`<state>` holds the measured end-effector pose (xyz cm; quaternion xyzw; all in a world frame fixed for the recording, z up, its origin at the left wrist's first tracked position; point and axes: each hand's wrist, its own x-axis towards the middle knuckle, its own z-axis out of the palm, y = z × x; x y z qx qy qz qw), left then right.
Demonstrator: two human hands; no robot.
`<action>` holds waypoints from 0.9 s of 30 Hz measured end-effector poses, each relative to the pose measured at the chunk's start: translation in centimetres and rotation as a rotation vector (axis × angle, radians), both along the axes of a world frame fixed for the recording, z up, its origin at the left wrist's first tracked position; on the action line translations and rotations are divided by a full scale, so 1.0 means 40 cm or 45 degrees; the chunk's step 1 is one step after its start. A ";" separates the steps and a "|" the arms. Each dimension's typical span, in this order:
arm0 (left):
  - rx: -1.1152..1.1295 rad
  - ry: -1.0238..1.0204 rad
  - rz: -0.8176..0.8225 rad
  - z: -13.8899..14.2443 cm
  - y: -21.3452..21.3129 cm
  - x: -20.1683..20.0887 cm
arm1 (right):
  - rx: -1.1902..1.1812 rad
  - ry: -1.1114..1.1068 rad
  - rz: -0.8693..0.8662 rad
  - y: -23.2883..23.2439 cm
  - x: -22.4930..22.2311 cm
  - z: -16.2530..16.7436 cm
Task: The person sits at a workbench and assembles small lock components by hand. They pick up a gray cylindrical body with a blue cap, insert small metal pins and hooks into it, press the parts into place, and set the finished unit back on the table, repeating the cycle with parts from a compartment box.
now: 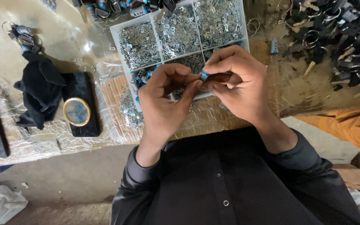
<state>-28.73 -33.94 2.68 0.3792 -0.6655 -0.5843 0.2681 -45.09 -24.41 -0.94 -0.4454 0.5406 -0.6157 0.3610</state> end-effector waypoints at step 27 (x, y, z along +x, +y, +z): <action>0.054 0.208 0.175 -0.046 0.028 -0.024 | 0.020 -0.051 -0.078 0.002 0.004 -0.013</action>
